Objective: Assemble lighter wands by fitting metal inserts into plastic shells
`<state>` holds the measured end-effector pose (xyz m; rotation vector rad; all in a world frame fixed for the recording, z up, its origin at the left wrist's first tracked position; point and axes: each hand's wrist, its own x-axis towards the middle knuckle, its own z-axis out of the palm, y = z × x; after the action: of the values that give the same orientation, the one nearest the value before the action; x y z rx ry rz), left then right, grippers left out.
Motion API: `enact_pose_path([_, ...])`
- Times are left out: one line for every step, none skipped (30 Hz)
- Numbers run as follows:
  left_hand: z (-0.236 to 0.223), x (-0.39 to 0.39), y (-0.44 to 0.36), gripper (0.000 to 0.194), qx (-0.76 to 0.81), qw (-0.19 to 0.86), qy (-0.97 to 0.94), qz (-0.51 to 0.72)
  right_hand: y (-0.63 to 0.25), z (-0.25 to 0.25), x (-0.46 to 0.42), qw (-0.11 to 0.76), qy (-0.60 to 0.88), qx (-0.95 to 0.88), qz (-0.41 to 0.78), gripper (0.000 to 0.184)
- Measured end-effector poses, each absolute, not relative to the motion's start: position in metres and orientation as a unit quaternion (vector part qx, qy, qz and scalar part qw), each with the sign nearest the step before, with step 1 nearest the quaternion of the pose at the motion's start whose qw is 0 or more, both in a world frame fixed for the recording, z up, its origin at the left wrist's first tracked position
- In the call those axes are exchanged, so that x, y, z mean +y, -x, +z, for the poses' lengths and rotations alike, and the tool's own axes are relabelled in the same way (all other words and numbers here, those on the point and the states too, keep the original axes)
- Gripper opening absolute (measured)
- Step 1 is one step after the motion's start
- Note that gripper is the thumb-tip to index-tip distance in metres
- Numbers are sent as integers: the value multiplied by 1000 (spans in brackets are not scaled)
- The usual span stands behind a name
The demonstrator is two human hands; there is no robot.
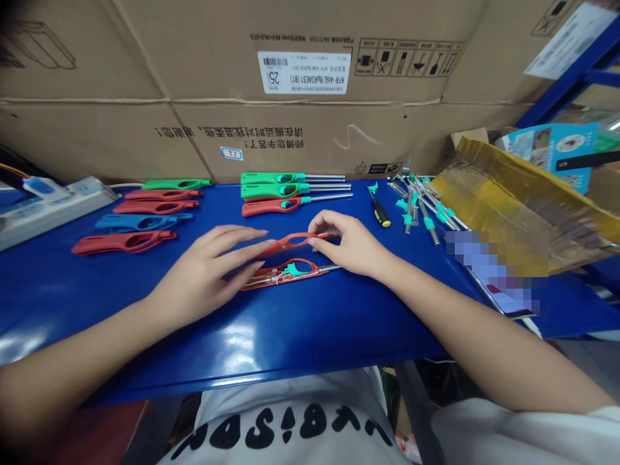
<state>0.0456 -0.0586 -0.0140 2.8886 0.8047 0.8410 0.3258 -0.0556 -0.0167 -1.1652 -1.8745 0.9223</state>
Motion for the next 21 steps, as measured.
enact_pose_path([-13, -56, -44, 33, 259, -2, -928, 268, -324, -14, -57, 371, 457, -689, 423, 20])
enact_pose_path([-12, -54, -42, 29, 257, -5, -929, 267, -323, -12, -58, 371, 458, -653, 476, 26])
enact_pose_path([-11, -53, -41, 26, 255, -1, -929, 268, -322, -10, -59, 366, 459, -625, 515, 30])
enact_pose_path([-10, -53, -41, 25, 253, 7, -929, 271, -322, -8, -60, 362, 460, -605, 540, 33])
enact_pose_path([-10, -54, -40, 26, 253, 14, -928, 272, -321, -7, -61, 359, 460, -592, 555, 35])
enact_pose_path([-10, -54, -40, 29, 254, 18, -928, 272, -321, -6, -61, 360, 460, -582, 565, 36])
enact_pose_path([-9, -56, -41, 32, 256, 16, -928, 271, -321, -6, -62, 360, 458, -577, 573, 36])
enact_pose_path([-9, -57, -41, 34, 259, 12, -928, 267, -321, -6, -62, 359, 453, -578, 576, 35])
enact_pose_path([-9, -58, -41, 34, 262, 9, -928, 264, -321, -7, -62, 358, 447, -588, 572, 34])
enact_pose_path([-8, -59, -42, 33, 264, 7, -929, 260, -321, -7, -63, 355, 438, -606, 561, 33])
enact_pose_path([-8, -60, -42, 32, 265, 6, -930, 256, -322, -8, -63, 349, 430, -634, 539, 34])
enact_pose_path([-7, -61, -41, 31, 265, 6, -931, 250, -322, -9, -64, 340, 423, -669, 507, 37])
enact_pose_path([-6, -61, -41, 32, 262, 6, -934, 242, -322, -9, -65, 328, 419, -705, 468, 40])
enact_pose_path([-5, -61, -40, 32, 257, 5, -938, 231, -323, -10, -66, 310, 418, -739, 427, 43])
enact_pose_path([-4, -62, -39, 33, 252, 4, -943, 218, -324, -10, -67, 291, 419, -769, 387, 45])
enact_pose_path([-2, -62, -38, 33, 248, 5, -947, 204, -324, -10, -67, 272, 419, -792, 350, 45])
enact_pose_path([-1, -62, -38, 34, 244, 10, -951, 190, -325, -9, -68, 256, 417, -812, 319, 44])
enact_pose_path([1, -62, -37, 35, 242, 18, -954, 176, -325, -9, -68, 242, 409, -829, 296, 42])
enact_pose_path([2, -63, -37, 34, 243, 32, -956, 160, -325, -9, -68, 234, 397, -843, 279, 40])
enact_pose_path([4, -63, -37, 33, 245, 47, -957, 145, -325, -9, -68, 230, 383, -854, 266, 39])
enact_pose_path([5, -63, -37, 32, 249, 62, -958, 131, -324, -10, -68, 230, 370, -863, 257, 37])
